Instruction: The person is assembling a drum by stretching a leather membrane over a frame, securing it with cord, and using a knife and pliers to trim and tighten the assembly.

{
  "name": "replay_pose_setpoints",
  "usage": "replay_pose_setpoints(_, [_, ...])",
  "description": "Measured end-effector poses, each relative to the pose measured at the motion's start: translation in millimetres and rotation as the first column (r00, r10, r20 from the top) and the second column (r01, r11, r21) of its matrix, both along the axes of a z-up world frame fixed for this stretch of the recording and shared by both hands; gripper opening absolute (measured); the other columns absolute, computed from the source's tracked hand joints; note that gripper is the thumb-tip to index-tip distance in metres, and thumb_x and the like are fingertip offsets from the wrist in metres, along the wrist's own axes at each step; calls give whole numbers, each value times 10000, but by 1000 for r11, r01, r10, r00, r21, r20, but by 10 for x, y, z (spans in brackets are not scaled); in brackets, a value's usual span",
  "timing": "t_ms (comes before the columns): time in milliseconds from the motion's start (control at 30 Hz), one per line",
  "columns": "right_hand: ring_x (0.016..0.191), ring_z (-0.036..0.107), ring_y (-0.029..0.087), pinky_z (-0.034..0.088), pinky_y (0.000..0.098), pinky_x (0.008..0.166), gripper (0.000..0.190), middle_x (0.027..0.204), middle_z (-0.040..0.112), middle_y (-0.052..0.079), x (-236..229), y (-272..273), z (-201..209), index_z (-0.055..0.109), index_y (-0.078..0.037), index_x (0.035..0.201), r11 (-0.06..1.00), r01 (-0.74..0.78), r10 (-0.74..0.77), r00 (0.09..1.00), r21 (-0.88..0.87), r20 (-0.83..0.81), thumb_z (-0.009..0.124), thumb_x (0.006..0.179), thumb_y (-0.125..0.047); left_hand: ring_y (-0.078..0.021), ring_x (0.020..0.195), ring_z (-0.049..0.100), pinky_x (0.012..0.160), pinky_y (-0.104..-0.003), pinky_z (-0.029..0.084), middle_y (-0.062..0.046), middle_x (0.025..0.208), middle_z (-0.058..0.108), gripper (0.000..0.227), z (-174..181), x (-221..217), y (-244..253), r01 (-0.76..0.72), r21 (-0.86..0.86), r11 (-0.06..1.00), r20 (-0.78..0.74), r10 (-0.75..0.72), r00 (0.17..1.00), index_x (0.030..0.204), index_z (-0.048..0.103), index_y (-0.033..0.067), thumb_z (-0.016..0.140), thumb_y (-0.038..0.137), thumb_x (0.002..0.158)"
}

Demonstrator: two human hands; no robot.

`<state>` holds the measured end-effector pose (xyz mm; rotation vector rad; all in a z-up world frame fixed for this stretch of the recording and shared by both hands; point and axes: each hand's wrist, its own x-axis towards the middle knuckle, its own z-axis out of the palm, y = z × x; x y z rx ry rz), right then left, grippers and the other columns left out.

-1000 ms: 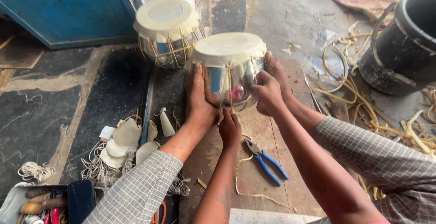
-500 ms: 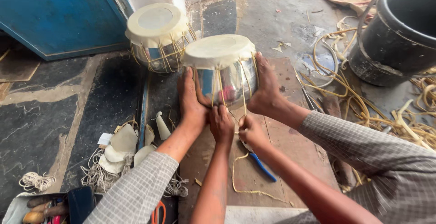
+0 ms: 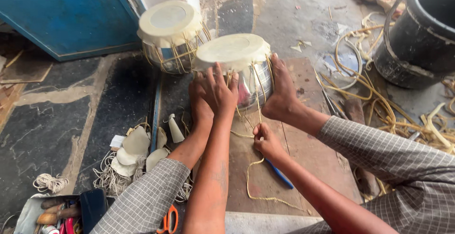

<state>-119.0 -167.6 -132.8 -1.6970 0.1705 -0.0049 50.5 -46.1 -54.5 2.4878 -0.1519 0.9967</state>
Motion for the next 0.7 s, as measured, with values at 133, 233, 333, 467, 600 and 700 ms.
replay_pose_setpoints(133, [755,500,104,428,257,656,287,828,524,-3,-21,1,9,518,-95,967,999,0,0,1000,-43,-7,591,728,45,-452,1449,333,1036,-685,334,-118,1456,492,691,-22,-23,16,15,-29,999,-5,-15,1000,1481,543,141,596,595,964])
replay_pose_setpoints(233, [784,524,104,455,254,686,268,845,546,3,7,7,-62,533,-87,976,995,-13,15,1000,-94,18,610,748,30,-435,1450,341,1042,-638,354,-91,1437,511,662,147,-245,34,0,56,998,-66,3,998,1447,504,178,609,591,941])
replay_pose_setpoints(333, [811,574,119,504,290,709,264,883,598,10,112,7,-269,561,-79,1012,998,-57,58,998,-32,20,598,770,18,-393,1387,393,1056,-582,383,-134,1433,462,708,413,-527,363,347,-79,934,149,-333,931,1509,356,134,660,481,972])
replay_pose_setpoints(467, [1015,621,191,498,363,851,479,1050,672,48,423,-33,-518,556,-59,1188,993,-118,120,977,-27,178,771,763,-16,-345,1264,475,1021,-502,446,-177,1386,430,812,578,-786,710,724,-254,642,372,-626,685,1524,243,84,755,359,956])
replay_pose_setpoints(600, [979,651,431,518,503,801,299,1087,624,270,1297,-317,-12,601,-6,1117,665,434,-87,853,-608,514,675,836,-80,-325,871,706,794,-432,540,-143,884,725,285,127,-897,14,260,-497,828,-245,-421,873,920,683,63,696,346,953])
replay_pose_setpoints(700, [963,641,473,499,541,807,336,1083,631,268,1512,-184,529,548,-2,1124,702,347,-131,921,-622,366,663,830,-117,-368,757,661,700,-468,501,-149,782,682,309,11,-721,43,290,-465,836,-157,-401,903,797,659,37,683,320,918])
